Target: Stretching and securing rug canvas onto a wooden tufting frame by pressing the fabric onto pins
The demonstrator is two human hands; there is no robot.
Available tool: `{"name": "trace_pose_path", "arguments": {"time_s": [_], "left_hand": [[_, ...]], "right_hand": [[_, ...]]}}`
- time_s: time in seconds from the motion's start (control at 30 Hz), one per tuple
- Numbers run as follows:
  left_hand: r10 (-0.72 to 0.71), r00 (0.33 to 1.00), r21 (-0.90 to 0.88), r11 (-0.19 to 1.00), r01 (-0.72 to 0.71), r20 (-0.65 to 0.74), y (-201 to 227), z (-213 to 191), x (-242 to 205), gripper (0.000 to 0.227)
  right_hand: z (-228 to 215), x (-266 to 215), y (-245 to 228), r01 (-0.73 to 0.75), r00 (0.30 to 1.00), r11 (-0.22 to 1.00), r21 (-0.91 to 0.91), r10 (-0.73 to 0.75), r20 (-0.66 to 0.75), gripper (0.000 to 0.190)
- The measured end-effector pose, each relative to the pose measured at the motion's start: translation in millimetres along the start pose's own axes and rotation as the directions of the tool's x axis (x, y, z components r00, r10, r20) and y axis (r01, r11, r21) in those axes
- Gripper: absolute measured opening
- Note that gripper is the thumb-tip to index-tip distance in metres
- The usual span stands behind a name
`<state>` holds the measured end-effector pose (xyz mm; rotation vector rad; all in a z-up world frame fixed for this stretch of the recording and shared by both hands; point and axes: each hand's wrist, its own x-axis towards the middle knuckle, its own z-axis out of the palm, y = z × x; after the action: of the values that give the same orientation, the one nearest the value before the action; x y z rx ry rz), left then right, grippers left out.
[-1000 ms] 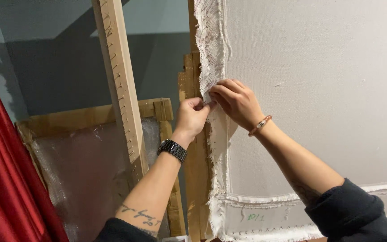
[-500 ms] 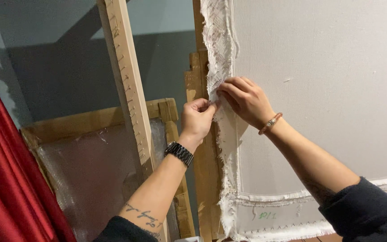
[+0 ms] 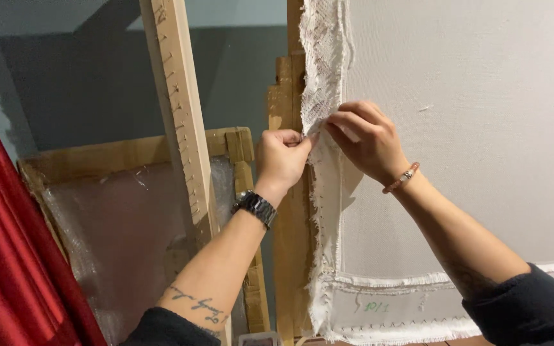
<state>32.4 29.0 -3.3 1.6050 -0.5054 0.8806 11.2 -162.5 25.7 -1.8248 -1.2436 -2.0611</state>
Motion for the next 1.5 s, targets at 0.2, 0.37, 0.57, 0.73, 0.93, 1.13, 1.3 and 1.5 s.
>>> {"name": "trace_pose_path", "arguments": {"time_s": [0.2,0.37,0.57,0.73,0.93,1.13,1.3,1.5], "left_hand": [[0.011,1.000,0.079,0.997,-0.010,-0.013,48,-25,-22,0.017],[0.052,0.991,0.055,0.997,-0.046,-0.124,52,-19,-53,0.021],[-0.137,0.987,0.134,0.980,0.147,-0.082,53,-14,-72,0.031],[-0.237,0.972,0.192,0.954,0.232,0.003,39,-7,-66,0.009],[-0.237,0.971,0.116,0.966,0.231,0.035,21,6,-63,0.005],[-0.231,0.973,0.071,0.971,0.230,0.004,64,-2,-79,0.018],[-0.114,0.993,0.173,0.979,0.109,0.014,57,-3,-70,0.016],[0.015,0.997,0.210,0.977,-0.031,0.076,20,1,-48,0.010]], "right_hand": [[-6,5,-21,-0.031,0.999,0.995,0.096,0.030,0.011,0.011],[-7,4,-14,-0.009,0.997,0.995,0.099,0.001,0.083,0.012],[-14,5,-13,0.000,0.988,0.996,0.089,-0.014,0.157,0.012],[-27,3,-32,-0.048,0.971,0.991,0.122,0.018,0.237,0.010],[-20,-3,-29,0.050,0.976,0.998,0.046,-0.058,0.211,0.007],[-21,2,-35,0.092,0.963,0.996,0.010,-0.091,0.254,0.007],[-24,6,-31,0.134,0.942,0.991,-0.007,-0.125,0.311,0.006],[-26,13,-27,0.162,0.923,0.986,0.043,-0.167,0.346,0.004]]}}
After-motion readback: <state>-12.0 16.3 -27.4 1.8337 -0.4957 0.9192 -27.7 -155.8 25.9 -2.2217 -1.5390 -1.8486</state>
